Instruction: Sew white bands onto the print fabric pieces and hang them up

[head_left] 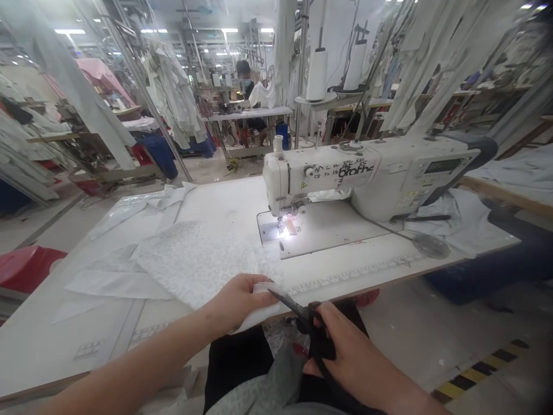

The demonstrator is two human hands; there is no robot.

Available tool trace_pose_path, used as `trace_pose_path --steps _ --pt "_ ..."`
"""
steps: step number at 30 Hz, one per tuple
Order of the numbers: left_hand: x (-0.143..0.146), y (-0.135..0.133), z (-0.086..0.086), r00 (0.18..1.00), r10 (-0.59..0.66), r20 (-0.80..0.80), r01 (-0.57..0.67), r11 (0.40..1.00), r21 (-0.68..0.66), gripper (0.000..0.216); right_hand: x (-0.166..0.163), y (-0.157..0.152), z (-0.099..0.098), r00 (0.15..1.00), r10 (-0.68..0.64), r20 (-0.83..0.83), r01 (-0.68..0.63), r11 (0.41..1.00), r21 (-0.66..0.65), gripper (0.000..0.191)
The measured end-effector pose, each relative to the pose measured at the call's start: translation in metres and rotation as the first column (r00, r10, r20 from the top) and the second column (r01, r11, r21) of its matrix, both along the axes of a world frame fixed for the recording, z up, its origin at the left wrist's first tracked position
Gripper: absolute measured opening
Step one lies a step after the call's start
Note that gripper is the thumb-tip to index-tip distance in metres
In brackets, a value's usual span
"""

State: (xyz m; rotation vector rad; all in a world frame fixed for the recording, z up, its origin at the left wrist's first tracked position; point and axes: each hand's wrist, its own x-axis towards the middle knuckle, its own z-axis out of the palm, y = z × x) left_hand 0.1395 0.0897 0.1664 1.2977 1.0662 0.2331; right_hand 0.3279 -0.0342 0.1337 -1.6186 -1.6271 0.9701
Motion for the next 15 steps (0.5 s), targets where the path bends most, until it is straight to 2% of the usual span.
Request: trace_pose_path --steps 4,6,8,11,13,15 --pt "0.007 -0.004 -0.008 0.997 -0.072 0.015 0.073 0.997 -0.021 0.027 -0.001 -0.010 -0.025 0.997 -0.032 0.070 0.037 0.997 -0.073 0.021" --pt "0.012 -0.004 -0.013 0.992 -0.128 0.012 0.129 0.990 -0.057 0.029 0.000 -0.016 -0.041 0.999 -0.036 0.010 0.037 0.989 -0.143 0.023" --pt "0.017 -0.003 -0.018 0.987 -0.158 0.014 0.159 0.981 -0.109 0.031 0.004 -0.019 -0.051 0.993 -0.105 -0.059 0.095 0.985 -0.146 0.023" --pt "0.021 0.002 -0.021 0.984 -0.145 0.105 0.164 0.965 -0.207 0.031 0.012 -0.013 -0.050 0.972 -0.204 -0.120 0.197 0.978 -0.066 0.021" --pt "0.021 0.006 -0.022 0.976 -0.125 0.180 0.168 0.953 -0.251 0.029 0.016 -0.005 -0.041 0.968 -0.190 -0.165 0.192 0.981 -0.002 0.012" --pt "0.019 0.009 -0.021 0.971 -0.127 0.200 0.174 0.955 -0.239 0.028 0.017 0.005 -0.032 0.968 -0.168 -0.186 0.184 0.981 0.068 0.011"
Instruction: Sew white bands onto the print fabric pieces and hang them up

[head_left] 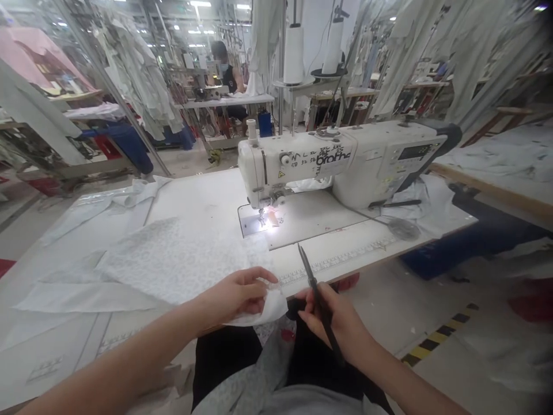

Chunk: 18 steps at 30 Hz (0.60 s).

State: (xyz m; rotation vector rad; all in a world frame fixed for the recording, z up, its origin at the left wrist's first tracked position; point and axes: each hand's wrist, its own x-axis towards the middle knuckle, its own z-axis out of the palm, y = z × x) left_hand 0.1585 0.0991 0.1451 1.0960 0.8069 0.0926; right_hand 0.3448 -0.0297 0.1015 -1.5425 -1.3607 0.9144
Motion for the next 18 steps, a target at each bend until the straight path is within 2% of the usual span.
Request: trace_pose_path --steps 6,11,14,18 --pt "-0.001 -0.001 0.004 0.999 -0.026 -0.041 0.033 0.986 0.166 0.031 -0.016 0.022 0.021 0.999 0.024 0.047 -0.030 0.993 0.118 0.015" --pt "0.006 -0.004 -0.003 0.999 0.014 -0.042 -0.006 0.983 0.182 0.023 -0.025 0.031 0.033 0.999 0.021 0.044 -0.026 0.992 0.126 0.007" --pt "0.008 -0.004 -0.005 0.999 -0.001 -0.035 0.009 0.977 0.214 0.016 -0.027 0.031 0.030 1.000 0.014 -0.027 -0.011 0.994 0.107 0.009" --pt "0.007 -0.005 0.003 0.992 -0.102 -0.080 0.119 0.962 0.246 0.017 -0.029 0.030 0.019 0.991 -0.051 -0.120 0.066 0.991 0.118 0.013"
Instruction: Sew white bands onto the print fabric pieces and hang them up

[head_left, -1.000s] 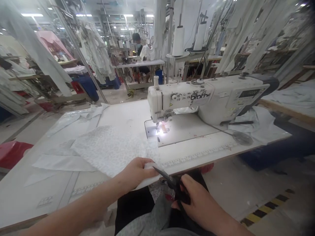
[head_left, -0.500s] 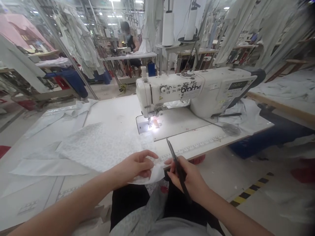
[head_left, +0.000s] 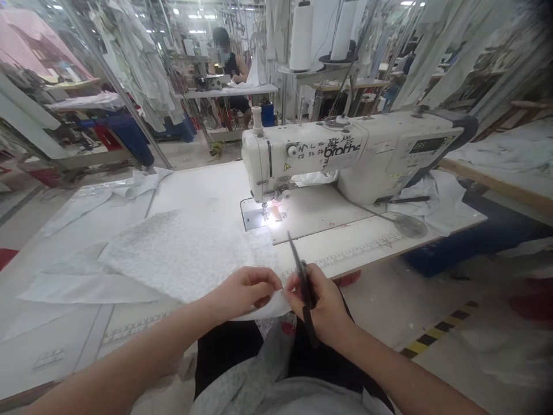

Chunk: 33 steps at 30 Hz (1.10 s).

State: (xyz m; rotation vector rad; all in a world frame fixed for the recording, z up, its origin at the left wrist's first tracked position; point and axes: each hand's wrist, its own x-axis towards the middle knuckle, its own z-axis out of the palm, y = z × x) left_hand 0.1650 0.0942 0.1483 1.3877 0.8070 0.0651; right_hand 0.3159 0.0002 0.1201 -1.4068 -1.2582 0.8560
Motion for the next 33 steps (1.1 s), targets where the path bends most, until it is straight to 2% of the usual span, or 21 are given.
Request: trace_pose_path --steps 3,5,8,11,13,16,20,25,27,29,33 --pt "-0.002 -0.003 0.002 0.999 -0.015 -0.035 0.018 0.996 0.086 0.023 0.003 -0.002 -0.002 0.999 -0.011 -0.034 0.012 1.000 0.012 0.015" --pt "-0.004 -0.005 0.000 0.999 -0.007 -0.049 0.014 0.991 0.132 0.027 0.010 -0.005 0.001 0.999 0.031 0.017 -0.031 0.999 -0.032 0.018" --pt "-0.009 -0.004 -0.005 0.998 0.037 -0.052 -0.032 0.994 0.102 0.030 0.027 -0.016 0.009 0.967 0.154 0.204 -0.124 0.981 -0.152 0.026" --pt "-0.014 -0.001 -0.006 0.995 0.085 -0.056 -0.081 0.993 0.081 0.031 0.044 -0.030 0.012 0.901 0.236 0.363 -0.134 0.950 -0.284 0.029" --pt "-0.015 0.000 -0.004 0.994 0.093 -0.058 -0.088 0.993 0.084 0.029 0.051 -0.037 0.012 0.873 0.276 0.401 -0.135 0.928 -0.346 0.029" --pt "-0.013 0.000 0.001 0.991 0.112 -0.066 -0.106 0.990 0.091 0.025 0.052 -0.041 0.011 0.842 0.316 0.437 -0.153 0.917 -0.369 0.029" --pt "-0.012 -0.004 0.005 0.984 0.137 -0.110 -0.130 0.989 0.066 0.024 0.050 -0.039 0.010 0.797 0.299 0.525 -0.130 0.933 -0.335 0.032" --pt "-0.014 -0.007 0.003 0.970 0.136 -0.199 -0.139 0.990 0.001 0.026 0.052 -0.039 -0.003 0.669 0.290 0.685 -0.111 0.950 -0.293 0.040" --pt "-0.015 -0.005 0.004 0.974 0.107 -0.199 -0.104 0.994 0.024 0.025 0.054 -0.040 -0.008 0.671 0.285 0.684 -0.096 0.949 -0.301 0.039" --pt "-0.017 -0.002 0.008 0.984 0.063 -0.169 -0.053 0.997 0.061 0.026 0.057 -0.039 -0.009 0.710 0.263 0.654 -0.060 0.947 -0.316 0.038" --pt "-0.024 0.008 0.015 0.994 -0.051 -0.097 0.066 0.985 0.160 0.029 0.079 -0.024 -0.006 0.738 0.115 0.665 0.091 0.960 -0.266 0.034"
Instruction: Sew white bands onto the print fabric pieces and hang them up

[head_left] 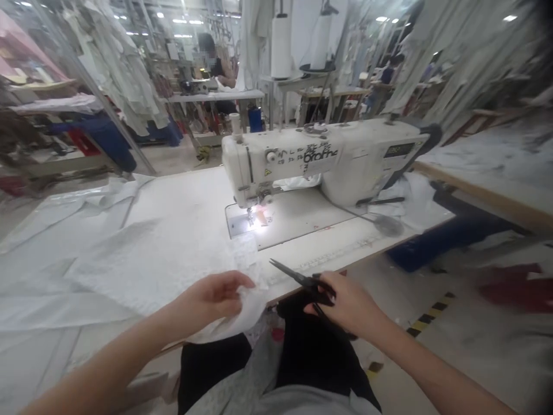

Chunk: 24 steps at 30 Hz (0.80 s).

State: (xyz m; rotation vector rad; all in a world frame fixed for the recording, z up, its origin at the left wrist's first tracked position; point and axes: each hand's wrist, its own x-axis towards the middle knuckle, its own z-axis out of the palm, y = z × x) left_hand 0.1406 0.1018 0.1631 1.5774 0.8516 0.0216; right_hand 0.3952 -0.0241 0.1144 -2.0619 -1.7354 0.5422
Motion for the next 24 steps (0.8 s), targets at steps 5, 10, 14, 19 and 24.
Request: trace_pose_path --steps 5,10,14,19,24 --pt "-0.007 0.010 -0.008 0.997 0.027 -0.071 0.010 0.879 0.476 0.026 0.070 0.040 0.004 0.970 -0.177 0.164 0.156 0.979 0.135 0.028" --pt "-0.005 0.008 -0.019 0.977 0.186 -0.100 -0.054 0.679 0.732 0.040 0.096 0.071 0.004 0.968 -0.165 0.188 0.115 0.961 0.252 0.033" --pt "0.000 -0.003 -0.019 0.978 0.201 0.054 -0.186 0.726 0.662 0.038 0.031 0.064 0.009 0.990 0.136 -0.031 -0.115 0.922 0.369 0.029" --pt "0.004 -0.024 -0.016 0.985 0.123 0.123 -0.172 0.806 0.566 0.036 -0.059 0.050 0.021 0.612 0.412 -0.675 -0.194 0.905 0.378 0.020" --pt "-0.001 -0.029 -0.012 0.967 0.072 0.243 -0.247 0.481 0.841 0.043 -0.079 0.049 0.022 0.389 0.302 -0.870 -0.151 0.953 0.263 0.018"
